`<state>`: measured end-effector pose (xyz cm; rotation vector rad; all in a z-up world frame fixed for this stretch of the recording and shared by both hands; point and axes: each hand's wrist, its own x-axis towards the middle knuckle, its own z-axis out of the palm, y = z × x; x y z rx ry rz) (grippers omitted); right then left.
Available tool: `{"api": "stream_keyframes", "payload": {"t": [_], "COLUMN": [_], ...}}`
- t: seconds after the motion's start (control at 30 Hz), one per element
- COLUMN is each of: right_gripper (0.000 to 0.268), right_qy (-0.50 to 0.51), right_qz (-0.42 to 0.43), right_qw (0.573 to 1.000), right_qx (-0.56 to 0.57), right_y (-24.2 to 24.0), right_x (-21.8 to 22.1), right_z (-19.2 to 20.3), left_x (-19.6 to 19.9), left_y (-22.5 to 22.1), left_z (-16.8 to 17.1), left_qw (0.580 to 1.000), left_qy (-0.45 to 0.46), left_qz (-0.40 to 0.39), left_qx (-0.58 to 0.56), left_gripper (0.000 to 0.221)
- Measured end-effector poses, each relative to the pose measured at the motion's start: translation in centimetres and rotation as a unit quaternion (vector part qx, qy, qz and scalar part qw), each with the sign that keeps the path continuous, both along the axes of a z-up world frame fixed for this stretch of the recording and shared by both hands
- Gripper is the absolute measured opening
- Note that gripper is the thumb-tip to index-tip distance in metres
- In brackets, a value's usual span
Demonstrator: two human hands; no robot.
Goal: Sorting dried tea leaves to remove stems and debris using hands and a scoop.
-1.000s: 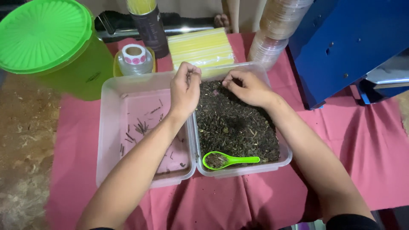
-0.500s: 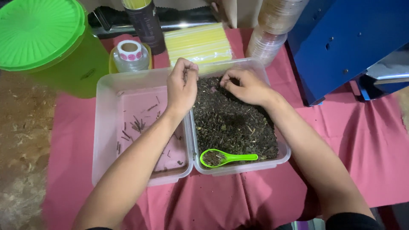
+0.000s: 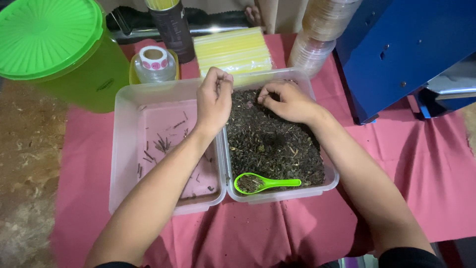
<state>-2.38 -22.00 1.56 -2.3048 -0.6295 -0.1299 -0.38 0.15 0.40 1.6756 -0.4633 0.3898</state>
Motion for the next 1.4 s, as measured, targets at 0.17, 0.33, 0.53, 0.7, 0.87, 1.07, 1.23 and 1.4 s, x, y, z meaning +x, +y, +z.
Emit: {"api": "stream_keyframes", "payload": {"t": [0.17, 0.33, 0.53, 0.7, 0.87, 1.07, 1.23, 1.4], "right_gripper": [0.009, 0.009, 0.007, 0.010, 0.009, 0.009, 0.009, 0.010], "right_qy": [-0.003, -0.004, -0.018, 0.003, -0.013, -0.012, -0.008, -0.005], "right_qz": [-0.003, 0.003, 0.000, -0.007, -0.002, -0.007, -0.007, -0.008], "right_qw": [1.000, 1.000, 1.000, 1.000, 1.000, 1.000, 1.000, 1.000], "right_qx": [0.002, -0.004, 0.001, 0.003, 0.003, 0.000, -0.007, -0.009], "right_y": [-0.2, -0.1, -0.2, 0.2, 0.1, 0.2, -0.1, 0.1], "right_x": [0.1, 0.0, 0.0, -0.7, -0.3, -0.2, 0.0, -0.2], "right_z": [-0.4, -0.3, -0.4, 0.6, 0.2, 0.1, 0.0, 0.1], "left_x": [-0.2, 0.1, 0.4, 0.6, 0.6, 0.8, 0.9, 0.8], "left_y": [-0.1, -0.1, -0.2, -0.3, -0.3, -0.3, -0.1, -0.2], "left_z": [0.3, -0.2, -0.8, -1.2, -1.1, -1.4, -1.4, -1.5], "left_qw": [1.000, 1.000, 0.999, 0.998, 0.998, 0.998, 0.999, 0.999], "left_qy": [0.018, 0.011, 0.025, 0.043, 0.043, 0.045, 0.031, 0.039], "left_qz": [-0.003, -0.002, 0.029, 0.040, 0.034, 0.037, 0.030, 0.031], "left_qx": [-0.006, -0.002, 0.008, -0.009, -0.004, 0.000, -0.005, -0.011], "left_gripper": [0.013, 0.012, 0.009, 0.010, 0.011, 0.011, 0.012, 0.012]}}
